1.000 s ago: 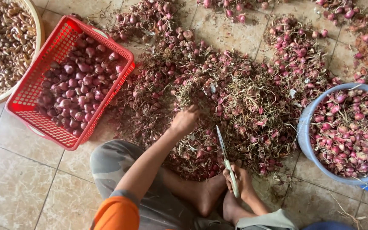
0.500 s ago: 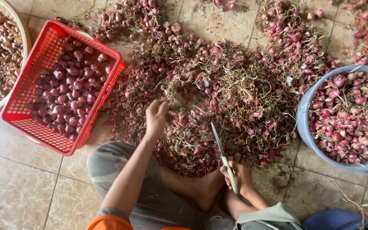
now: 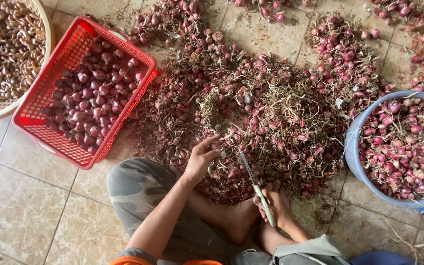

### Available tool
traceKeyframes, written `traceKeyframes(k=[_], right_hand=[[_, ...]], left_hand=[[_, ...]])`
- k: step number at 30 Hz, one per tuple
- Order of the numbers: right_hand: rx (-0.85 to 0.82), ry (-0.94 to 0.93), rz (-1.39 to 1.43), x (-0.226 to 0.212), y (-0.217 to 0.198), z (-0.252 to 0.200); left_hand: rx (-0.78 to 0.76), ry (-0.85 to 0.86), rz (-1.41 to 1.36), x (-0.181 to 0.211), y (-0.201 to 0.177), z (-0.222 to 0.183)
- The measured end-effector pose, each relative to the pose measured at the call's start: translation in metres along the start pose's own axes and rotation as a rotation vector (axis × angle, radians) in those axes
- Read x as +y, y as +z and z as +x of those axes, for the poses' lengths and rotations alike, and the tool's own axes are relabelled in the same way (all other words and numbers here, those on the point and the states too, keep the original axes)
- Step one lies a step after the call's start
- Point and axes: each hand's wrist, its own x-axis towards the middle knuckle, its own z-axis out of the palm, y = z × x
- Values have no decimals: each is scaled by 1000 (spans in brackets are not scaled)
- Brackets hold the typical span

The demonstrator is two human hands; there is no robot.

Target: The person sits on a tiled floor and uses scissors to trim the roots and stems of small red onions. They pick up individual onions from a large pile, cut the unwanted parts, and place the trimmed onions into a red basket.

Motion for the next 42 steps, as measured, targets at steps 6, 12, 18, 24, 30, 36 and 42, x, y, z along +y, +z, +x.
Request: traceKeyframes(k=[6,12,18,24,30,36,42], right_hand=[[64,-3,-364,-37,19,-13],[6,111,-121,-23,13,-8],[-5,98,-236,-26,14,-11],[28,344,100,-23,14,-3],[-50,333,56,-22,14,-2],[-114,206,-61,-31,16,-8],[-179,44,-96,-9,5,-3]], left_hand=[[97,49,-320,-25,1,11],[152,3,-237,-23,4,7],[213,75,-178,-32,1,10],[217,-106,-91,11,19,-9],[42,-19,-342,-24,11,-2],[-21,-26,-380,-31,14,-11],[-126,15,-425,-28,19,-17]])
